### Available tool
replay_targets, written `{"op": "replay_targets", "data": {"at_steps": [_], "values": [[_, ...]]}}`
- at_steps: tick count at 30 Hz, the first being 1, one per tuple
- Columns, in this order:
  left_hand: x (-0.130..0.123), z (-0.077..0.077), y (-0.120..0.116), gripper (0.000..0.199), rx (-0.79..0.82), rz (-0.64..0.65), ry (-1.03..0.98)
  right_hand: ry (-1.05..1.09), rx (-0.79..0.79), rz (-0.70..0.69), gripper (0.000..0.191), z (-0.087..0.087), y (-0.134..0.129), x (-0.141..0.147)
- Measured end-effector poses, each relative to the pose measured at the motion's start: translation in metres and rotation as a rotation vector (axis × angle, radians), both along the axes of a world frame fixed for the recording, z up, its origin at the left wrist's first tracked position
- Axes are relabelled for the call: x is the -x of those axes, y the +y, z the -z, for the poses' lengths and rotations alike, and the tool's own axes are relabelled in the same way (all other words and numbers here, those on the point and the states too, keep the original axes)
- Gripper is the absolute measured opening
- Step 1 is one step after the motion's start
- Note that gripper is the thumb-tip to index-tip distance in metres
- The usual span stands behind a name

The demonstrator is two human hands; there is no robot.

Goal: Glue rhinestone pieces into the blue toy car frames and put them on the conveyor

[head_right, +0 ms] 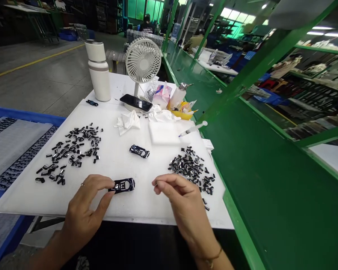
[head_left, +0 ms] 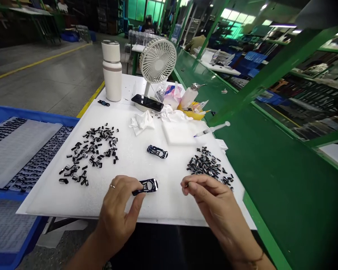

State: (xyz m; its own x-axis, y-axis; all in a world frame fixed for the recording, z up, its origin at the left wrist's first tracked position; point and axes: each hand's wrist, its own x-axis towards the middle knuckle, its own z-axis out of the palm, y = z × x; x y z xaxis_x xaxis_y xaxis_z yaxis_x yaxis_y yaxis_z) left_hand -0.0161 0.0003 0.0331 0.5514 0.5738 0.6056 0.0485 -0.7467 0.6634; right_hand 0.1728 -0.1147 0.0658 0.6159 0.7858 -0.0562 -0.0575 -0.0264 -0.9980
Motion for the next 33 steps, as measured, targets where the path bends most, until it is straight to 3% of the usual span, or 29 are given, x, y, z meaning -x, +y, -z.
{"op": "replay_targets", "data": {"at_steps": [3,5,11,14,18,23,27,30,33], "values": [[-0.011,-0.018,-0.019,0.015,0.198,0.088,-0.026,0.134,-0.067,0.036,0.008,0.002,0.003,0.033],[-0.021,-0.024,-0.029,0.015,0.225,0.09,0.007,0.183,-0.103,0.039,0.006,0.002,0.005,0.049],[-0.039,-0.018,-0.043,0.015,0.051,-0.062,0.034,0.232,-0.177,0.16,0.006,0.004,0.004,0.073],[-0.039,-0.015,-0.048,0.015,-0.011,-0.074,0.014,0.262,-0.167,0.236,0.011,0.007,0.002,0.083],[-0.036,-0.013,-0.052,0.016,-0.062,-0.061,0.042,0.292,-0.165,0.231,0.017,0.007,0.0,0.09],[-0.019,-0.006,-0.046,0.017,-0.168,-0.04,0.08,0.284,-0.187,0.283,0.018,0.006,-0.002,0.079],[0.003,0.003,-0.027,0.015,-0.143,-0.096,0.157,0.204,-0.124,0.152,0.017,0.01,0.0,0.055],[0.012,0.007,-0.01,0.006,-0.108,-0.133,0.264,-0.01,0.018,0.012,0.018,0.011,0.005,0.036],[0.012,0.008,0.003,0.015,-0.075,-0.113,0.382,-0.245,0.147,-0.135,0.022,0.008,0.014,0.022]]}}
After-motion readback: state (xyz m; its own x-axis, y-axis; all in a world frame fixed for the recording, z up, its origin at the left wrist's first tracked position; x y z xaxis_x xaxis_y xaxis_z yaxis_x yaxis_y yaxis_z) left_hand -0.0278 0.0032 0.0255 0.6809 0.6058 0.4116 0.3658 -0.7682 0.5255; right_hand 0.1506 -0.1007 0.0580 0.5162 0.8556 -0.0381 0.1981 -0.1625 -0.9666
